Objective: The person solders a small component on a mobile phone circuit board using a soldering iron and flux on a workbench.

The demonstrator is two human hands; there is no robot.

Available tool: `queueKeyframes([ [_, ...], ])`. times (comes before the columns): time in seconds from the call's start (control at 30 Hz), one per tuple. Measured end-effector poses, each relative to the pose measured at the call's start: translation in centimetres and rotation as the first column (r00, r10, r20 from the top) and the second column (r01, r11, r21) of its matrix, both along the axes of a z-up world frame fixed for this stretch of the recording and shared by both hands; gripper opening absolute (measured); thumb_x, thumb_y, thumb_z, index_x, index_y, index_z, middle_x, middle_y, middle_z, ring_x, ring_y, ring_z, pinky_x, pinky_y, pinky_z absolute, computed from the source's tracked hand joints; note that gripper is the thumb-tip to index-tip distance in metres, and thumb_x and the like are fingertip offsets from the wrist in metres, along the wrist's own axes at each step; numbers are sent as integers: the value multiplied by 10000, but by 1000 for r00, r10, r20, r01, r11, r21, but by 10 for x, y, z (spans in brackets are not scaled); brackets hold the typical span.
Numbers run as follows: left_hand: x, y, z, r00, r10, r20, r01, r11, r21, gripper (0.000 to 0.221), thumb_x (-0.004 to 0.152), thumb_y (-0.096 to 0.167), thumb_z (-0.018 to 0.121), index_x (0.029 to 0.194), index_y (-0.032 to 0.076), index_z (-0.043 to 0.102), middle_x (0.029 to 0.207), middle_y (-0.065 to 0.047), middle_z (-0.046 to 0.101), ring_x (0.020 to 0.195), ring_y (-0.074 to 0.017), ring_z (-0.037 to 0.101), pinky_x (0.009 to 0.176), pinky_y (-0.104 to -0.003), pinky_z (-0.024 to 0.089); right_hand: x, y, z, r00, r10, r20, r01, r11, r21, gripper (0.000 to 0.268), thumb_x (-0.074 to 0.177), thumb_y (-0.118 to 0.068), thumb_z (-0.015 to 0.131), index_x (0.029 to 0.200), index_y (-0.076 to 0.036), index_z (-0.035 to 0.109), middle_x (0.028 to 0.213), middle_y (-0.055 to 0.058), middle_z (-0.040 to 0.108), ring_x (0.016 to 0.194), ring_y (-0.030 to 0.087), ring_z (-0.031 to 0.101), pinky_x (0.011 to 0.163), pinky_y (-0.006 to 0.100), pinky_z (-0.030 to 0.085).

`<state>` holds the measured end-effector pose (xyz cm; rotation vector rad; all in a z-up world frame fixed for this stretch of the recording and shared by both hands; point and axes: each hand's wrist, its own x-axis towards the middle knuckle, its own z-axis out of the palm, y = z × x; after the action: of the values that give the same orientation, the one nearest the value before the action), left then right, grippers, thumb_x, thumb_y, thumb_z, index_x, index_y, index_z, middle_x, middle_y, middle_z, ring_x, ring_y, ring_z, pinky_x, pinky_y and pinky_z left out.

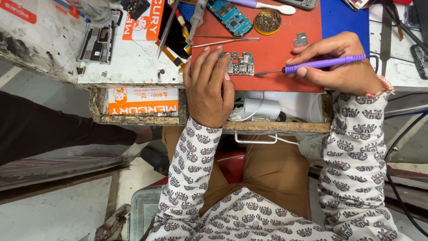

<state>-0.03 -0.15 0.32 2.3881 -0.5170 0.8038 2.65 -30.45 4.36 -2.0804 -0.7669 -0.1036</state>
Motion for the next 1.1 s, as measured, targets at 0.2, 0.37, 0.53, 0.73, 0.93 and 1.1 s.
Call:
queueKeyframes([
  [0.2, 0, 0, 0, 1000, -10, -15, 10, 1000, 1, 404, 960, 106, 578, 1359, 56, 620, 1452, -102, 574, 1438, -301, 484, 1258, -560, 275, -1, 0, 0, 1000, -13, -12, 13, 1000, -12, 171, 924, -117, 779, 1075, -39, 769, 976, 78, 769, 1076, 186, 746, 1108, 357, 573],
  [0.37, 0, 0, 1, 1000, -8, -19, 8, 1000, 2, 403, 959, 107, 575, 1357, 58, 623, 1451, -102, 576, 1438, -300, 483, 1251, -564, 270, -1, 0, 0, 1000, -14, -16, 14, 1000, -5, 172, 926, -114, 778, 1081, -41, 770, 976, 78, 769, 1080, 185, 745, 1118, 358, 571],
  [0.53, 0, 0, 1, 1000, -10, -21, 10, 1000, -2, 398, 964, 118, 579, 1355, 60, 625, 1452, -101, 577, 1437, -300, 485, 1252, -559, 276, 0, 0, -1, 999, -15, -30, 16, 1000, 12, 175, 919, -111, 782, 1077, -35, 770, 971, 77, 768, 1077, 187, 744, 1109, 360, 573],
  [0.73, 0, 1, 2, 999, -28, 18, 29, 997, -77, 418, 943, 144, 654, 1348, 46, 623, 1403, -121, 588, 1394, -322, 514, 1216, -536, 315, 1, 4, 0, 997, -38, -71, 45, 995, 93, 180, 906, -73, 749, 1072, -2, 760, 1031, 108, 775, 1033, 185, 752, 1001, 333, 589],
  [0.93, 1, 1, 5, 998, -16, 60, 27, 984, -178, 502, 860, 243, 796, 1282, 32, 626, 1266, -162, 599, 1273, -344, 559, 1164, -528, 374, 1, 9, -5, 965, -154, -211, 201, 954, 224, 204, 922, -45, 691, 1104, 35, 738, 984, 122, 782, 880, 145, 744, 799, 268, 599],
  [1.1, 1, 1, 10, 997, -19, 75, 30, 989, -147, 695, 786, 425, 842, 1290, 0, 624, 1217, -161, 606, 1209, -351, 570, 1137, -547, 364, 4, 15, -8, 940, -251, -233, 311, 909, 278, 228, 917, -78, 700, 1114, 35, 726, 1031, 106, 786, 895, 131, 735, 785, 262, 588],
])
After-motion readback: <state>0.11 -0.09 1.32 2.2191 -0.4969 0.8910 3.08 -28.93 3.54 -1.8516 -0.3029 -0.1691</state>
